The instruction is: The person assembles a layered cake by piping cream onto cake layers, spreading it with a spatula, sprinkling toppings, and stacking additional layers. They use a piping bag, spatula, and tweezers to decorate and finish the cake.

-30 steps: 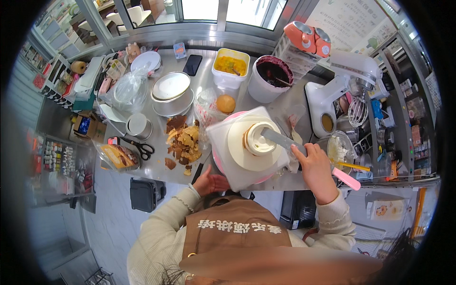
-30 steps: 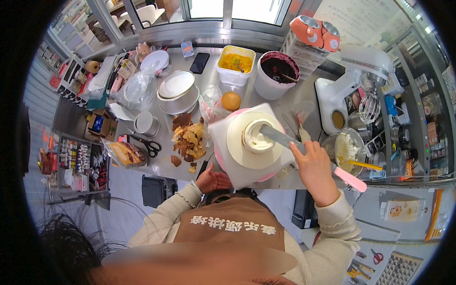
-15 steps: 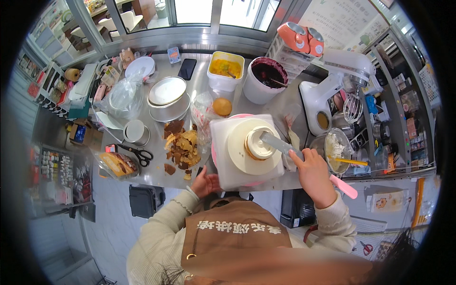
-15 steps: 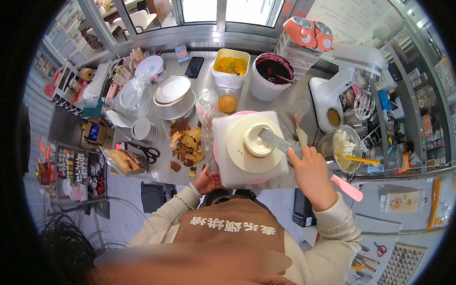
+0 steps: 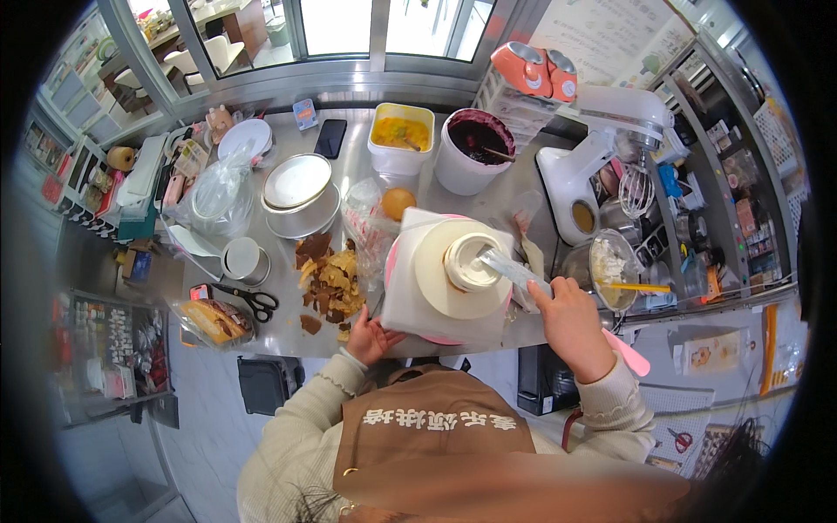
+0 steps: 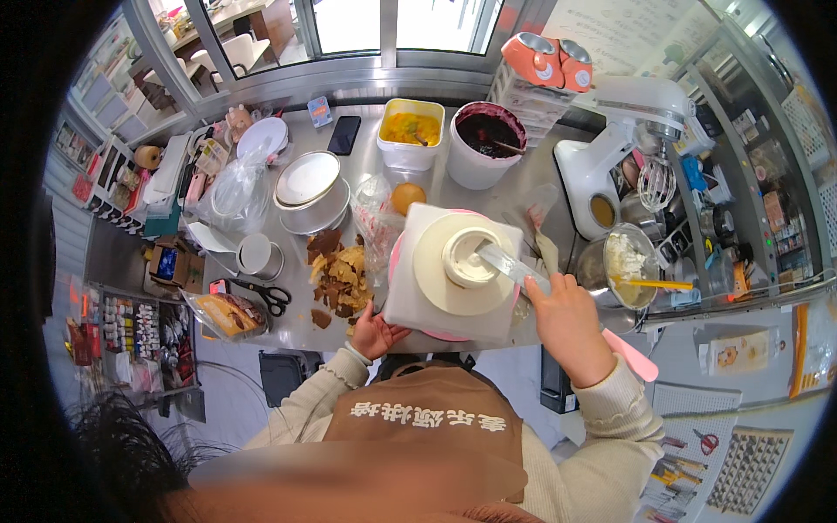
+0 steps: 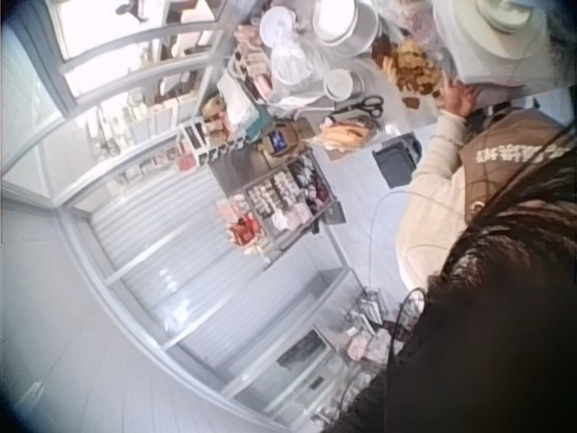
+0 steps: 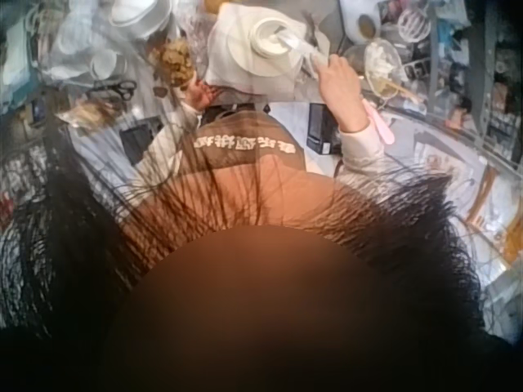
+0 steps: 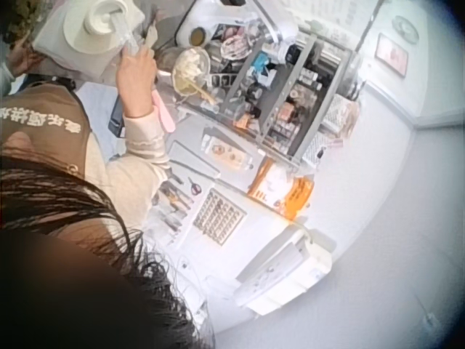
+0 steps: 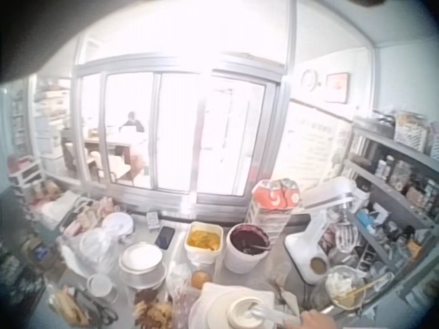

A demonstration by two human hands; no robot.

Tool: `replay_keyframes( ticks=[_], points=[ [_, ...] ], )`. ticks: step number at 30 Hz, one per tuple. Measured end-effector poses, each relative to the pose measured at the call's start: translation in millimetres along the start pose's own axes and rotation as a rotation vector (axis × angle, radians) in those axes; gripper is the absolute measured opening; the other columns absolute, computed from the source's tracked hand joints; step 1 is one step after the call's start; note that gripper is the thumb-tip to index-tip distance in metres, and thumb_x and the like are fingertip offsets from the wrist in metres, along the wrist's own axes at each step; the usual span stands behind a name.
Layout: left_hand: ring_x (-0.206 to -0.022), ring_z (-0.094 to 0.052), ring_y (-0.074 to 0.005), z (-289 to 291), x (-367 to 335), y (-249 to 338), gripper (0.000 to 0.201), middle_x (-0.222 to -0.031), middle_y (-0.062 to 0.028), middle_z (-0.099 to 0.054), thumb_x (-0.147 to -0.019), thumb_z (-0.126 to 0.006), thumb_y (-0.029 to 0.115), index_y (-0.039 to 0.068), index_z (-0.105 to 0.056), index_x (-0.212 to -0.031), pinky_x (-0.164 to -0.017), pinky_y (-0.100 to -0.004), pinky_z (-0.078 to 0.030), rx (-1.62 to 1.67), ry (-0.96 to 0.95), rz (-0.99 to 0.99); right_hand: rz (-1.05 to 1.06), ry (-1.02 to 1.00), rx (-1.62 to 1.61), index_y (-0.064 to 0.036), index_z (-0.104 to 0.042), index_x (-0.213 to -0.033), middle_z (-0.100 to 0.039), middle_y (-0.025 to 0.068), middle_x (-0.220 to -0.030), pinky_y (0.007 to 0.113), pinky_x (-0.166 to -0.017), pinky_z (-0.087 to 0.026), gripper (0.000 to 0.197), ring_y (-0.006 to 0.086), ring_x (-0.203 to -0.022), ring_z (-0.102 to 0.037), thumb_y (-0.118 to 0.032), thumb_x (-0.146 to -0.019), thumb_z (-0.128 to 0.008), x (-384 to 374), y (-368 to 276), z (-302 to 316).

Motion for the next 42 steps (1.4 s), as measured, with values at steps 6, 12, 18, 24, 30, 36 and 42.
replay_keyframes(
  ticks=[6,12,18,24,30,36,42],
  points=[
    [-0.121,-0.062,-0.0351,-2,2,2,0.083,-0.130,-0.0212,-0.065,-0.103,-0.027,0.069,-0.002,-0.053,-0.138,-0.108,-0.0487,-0.046,-0.045,0.092,-0.020,-0.067,-0.046,-0.067,-0.0148,-0.071,-0.119,-0.055,0.0099,-0.084,0.041,-0.066,-0.049,0.032,0.0282,-0.082,-0.059,-0.010,-0.087,-0.066,3,-2,5],
    [-0.123,-0.061,-0.0361,-10,2,2,0.088,-0.133,-0.0218,-0.063,-0.101,-0.027,0.072,-0.003,-0.050,-0.140,-0.111,-0.0496,-0.044,-0.029,0.062,0.036,-0.286,0.160,-0.369,-0.0125,-0.070,-0.126,-0.063,0.0142,-0.094,0.041,-0.074,-0.052,0.040,0.0324,-0.087,-0.063,-0.005,-0.087,-0.066,69,52,34],
    [-0.127,-0.058,-0.0387,-5,4,-12,0.088,-0.134,-0.0243,-0.062,-0.100,-0.028,0.072,-0.002,-0.054,-0.138,-0.113,-0.0497,-0.043,-0.136,0.152,0.074,-0.878,0.420,-0.142,-0.0163,-0.063,-0.138,-0.064,0.0151,-0.098,0.045,-0.074,-0.053,0.043,0.0359,-0.085,-0.065,-0.014,-0.095,-0.065,181,158,-70],
    [-0.124,-0.060,-0.0373,-11,7,-14,0.073,-0.133,-0.0227,-0.063,-0.103,-0.032,0.062,0.002,-0.055,-0.139,-0.113,-0.0495,-0.043,-0.159,0.246,0.080,-1.019,0.130,-0.136,-0.0209,-0.063,-0.137,-0.064,0.0158,-0.099,0.047,-0.078,-0.054,0.043,0.0367,-0.092,-0.065,-0.022,-0.095,-0.066,210,156,-189],
    [-0.128,-0.058,-0.0369,-16,7,-19,0.065,-0.138,-0.0231,-0.060,-0.104,-0.035,0.053,0.004,-0.052,-0.143,-0.116,-0.0521,-0.041,-0.241,0.250,0.058,-0.908,0.123,-0.245,-0.0215,-0.061,-0.139,-0.064,0.0173,-0.101,0.049,-0.080,-0.053,0.044,0.0387,-0.093,-0.065,-0.020,-0.096,-0.065,246,163,-140],
    [-0.129,-0.058,-0.0354,-2,15,-23,0.068,-0.140,-0.0213,-0.059,-0.105,-0.033,0.057,0.003,-0.052,-0.143,-0.113,-0.0504,-0.043,-0.318,0.341,0.000,-0.739,0.296,-0.089,-0.0225,-0.061,-0.141,-0.066,0.0180,-0.107,0.049,-0.082,-0.053,0.048,0.0391,-0.096,-0.065,-0.016,-0.093,-0.066,131,308,-153],
    [-0.117,-0.066,-0.0285,10,69,-1,0.062,-0.130,-0.0155,-0.066,-0.107,-0.037,0.056,0.004,-0.059,-0.132,-0.105,-0.0443,-0.050,-0.331,0.502,-0.240,-0.719,0.123,-0.310,-0.0144,-0.065,-0.135,-0.073,0.0210,-0.104,0.047,-0.088,-0.053,0.048,0.0407,-0.098,-0.069,-0.008,-0.087,-0.071,87,384,-245]
  ],
)
Point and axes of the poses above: each hand's wrist, its own x-axis away from the middle knuckle, its own z-axis out of the back of the hand, y = z × x, the point moved 10 cm from there along -x, towards the middle knuckle
